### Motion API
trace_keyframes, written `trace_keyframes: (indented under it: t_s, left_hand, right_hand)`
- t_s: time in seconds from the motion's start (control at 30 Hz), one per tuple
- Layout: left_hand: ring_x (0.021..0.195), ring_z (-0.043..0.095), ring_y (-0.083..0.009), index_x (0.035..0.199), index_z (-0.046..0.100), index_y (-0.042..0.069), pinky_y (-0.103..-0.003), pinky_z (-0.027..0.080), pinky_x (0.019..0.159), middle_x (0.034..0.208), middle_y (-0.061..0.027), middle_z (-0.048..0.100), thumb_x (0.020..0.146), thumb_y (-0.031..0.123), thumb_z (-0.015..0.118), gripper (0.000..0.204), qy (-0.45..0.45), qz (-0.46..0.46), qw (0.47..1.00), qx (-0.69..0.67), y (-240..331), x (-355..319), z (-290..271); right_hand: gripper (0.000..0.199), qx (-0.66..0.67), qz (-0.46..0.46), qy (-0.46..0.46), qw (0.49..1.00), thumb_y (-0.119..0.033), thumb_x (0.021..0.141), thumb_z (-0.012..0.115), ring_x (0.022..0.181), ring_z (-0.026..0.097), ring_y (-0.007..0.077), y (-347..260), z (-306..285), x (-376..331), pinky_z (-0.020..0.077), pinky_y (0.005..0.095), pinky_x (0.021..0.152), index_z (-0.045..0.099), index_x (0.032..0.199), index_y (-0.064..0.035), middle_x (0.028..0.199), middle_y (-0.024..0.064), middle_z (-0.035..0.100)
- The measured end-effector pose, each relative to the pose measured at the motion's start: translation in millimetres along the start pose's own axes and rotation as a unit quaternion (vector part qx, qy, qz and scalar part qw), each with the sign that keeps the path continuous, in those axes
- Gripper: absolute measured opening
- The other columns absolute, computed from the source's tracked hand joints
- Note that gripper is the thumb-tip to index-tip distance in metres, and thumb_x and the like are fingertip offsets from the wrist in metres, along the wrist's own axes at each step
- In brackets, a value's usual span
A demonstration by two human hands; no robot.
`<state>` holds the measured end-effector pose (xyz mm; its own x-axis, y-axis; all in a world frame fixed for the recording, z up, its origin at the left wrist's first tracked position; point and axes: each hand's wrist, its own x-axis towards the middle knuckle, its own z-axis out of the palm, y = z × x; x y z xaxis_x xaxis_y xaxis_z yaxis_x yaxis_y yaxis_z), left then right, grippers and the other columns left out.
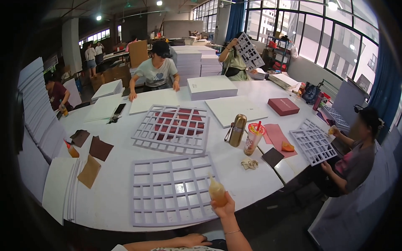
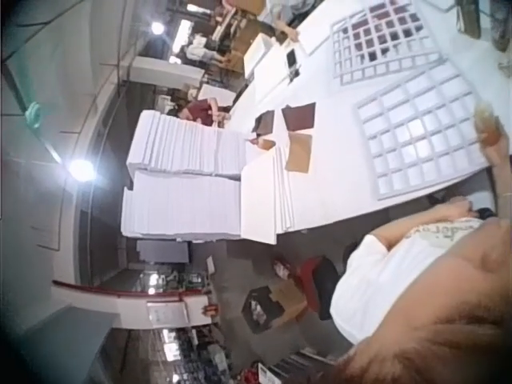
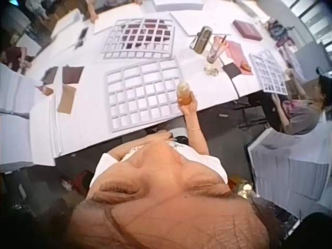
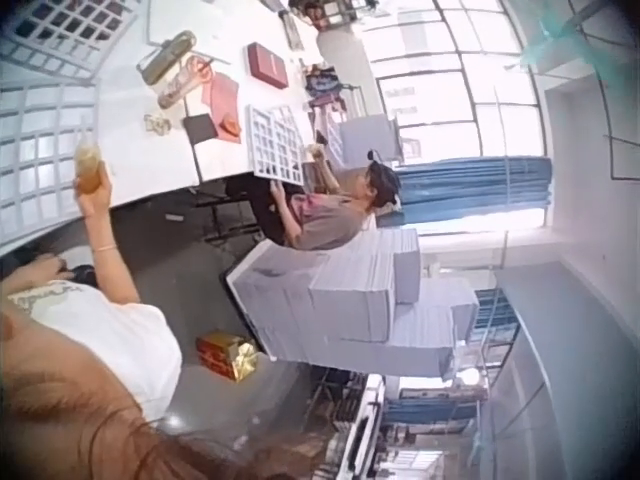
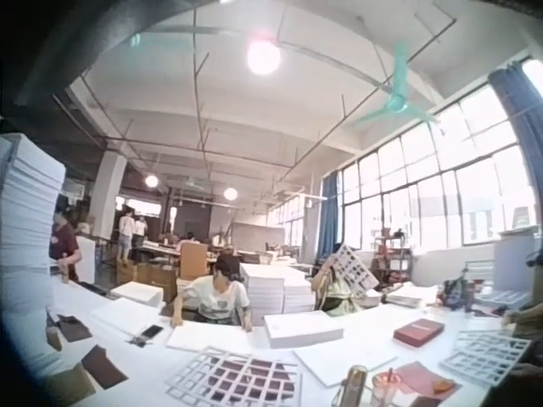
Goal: Applying glue to the edges of a white cardboard grid insert for product packaging.
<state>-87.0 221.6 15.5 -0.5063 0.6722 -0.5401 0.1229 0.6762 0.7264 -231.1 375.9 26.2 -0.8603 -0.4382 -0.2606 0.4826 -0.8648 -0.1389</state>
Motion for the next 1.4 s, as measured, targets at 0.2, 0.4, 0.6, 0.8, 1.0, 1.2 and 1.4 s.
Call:
trace_keyframes:
  t_s: [0.2,0.4,0.6,0.8,1.0,1.2,1.4]
  left_hand:
    - [0.078,0.061,-0.0312,0.088,0.066,-0.002,-0.042,0.048,0.072,0.080,-0.0195,0.064,0.089,0.039,0.059,0.041,0.101,0.051,0.993,-0.030,-6,3,17]
    - [0.068,0.055,-0.0233,0.082,0.064,-0.001,-0.039,0.044,0.064,0.071,-0.0149,0.061,0.086,0.034,0.063,0.036,0.176,0.099,0.974,-0.098,-7,6,26]
    - [0.061,0.048,-0.0171,0.073,0.060,-0.002,-0.038,0.038,0.056,0.063,-0.0114,0.055,0.084,0.033,0.066,0.038,0.274,0.156,0.931,-0.183,2,-3,23]
    - [0.061,0.041,-0.0099,0.066,0.059,0.003,-0.032,0.035,0.053,0.061,0.0003,0.050,0.086,0.032,0.068,0.037,0.242,0.061,0.891,-0.380,8,-63,-1]
    - [0.066,0.044,-0.0116,0.074,0.063,0.005,-0.034,0.040,0.058,0.065,-0.0026,0.056,0.087,0.034,0.066,0.032,0.293,-0.052,0.917,-0.265,-42,-70,14]
    - [0.087,0.055,-0.0209,0.104,0.061,0.005,-0.036,0.045,0.080,0.094,-0.0141,0.063,0.091,0.032,0.059,0.030,0.361,-0.087,0.906,-0.203,-34,-67,36]
    - [0.108,0.056,-0.0315,0.122,0.055,0.007,-0.041,0.042,0.096,0.111,-0.0201,0.061,0.090,0.027,0.059,0.038,0.363,-0.126,0.916,-0.111,48,-142,0]
  right_hand:
    - [0.035,-0.010,0.019,-0.022,1.000,-0.033,0.092,0.050,0.101,0.056,0.0256,6,4,-5,0.0492,0.0371,0.069,0.055,0.119,-0.0115,0.117,0.0086,0.058]
    - [0.033,-0.017,0.009,-0.022,1.000,-0.033,0.092,0.050,0.101,0.056,0.0239,1,-5,-2,0.0500,0.0374,0.069,0.056,0.118,-0.0123,0.116,0.0058,0.059]
    - [0.032,-0.020,0.018,-0.012,1.000,-0.033,0.092,0.051,0.101,0.057,0.0242,4,1,0,0.0503,0.0369,0.070,0.056,0.117,-0.0128,0.115,0.0058,0.059]
    - [0.032,-0.023,0.031,-0.010,0.999,-0.033,0.092,0.051,0.099,0.056,0.0253,-1,-3,-4,0.0501,0.0367,0.070,0.056,0.115,-0.0122,0.114,0.0077,0.059]
    - [0.032,-0.042,0.035,-0.012,0.998,-0.034,0.092,0.052,0.097,0.056,0.0254,1,-1,-2,0.0500,0.0368,0.071,0.057,0.114,-0.0120,0.113,0.0081,0.059]
    - [0.043,-0.048,-0.006,0.001,0.999,-0.040,0.090,0.051,0.104,0.055,0.0288,4,-1,-2,0.0497,0.0331,0.068,0.054,0.121,-0.0106,0.119,0.0111,0.057]
    - [0.043,-0.062,-0.012,0.003,0.998,-0.041,0.091,0.050,0.105,0.055,0.0285,5,-5,0,0.0496,0.0323,0.067,0.054,0.122,-0.0116,0.118,0.0106,0.057]
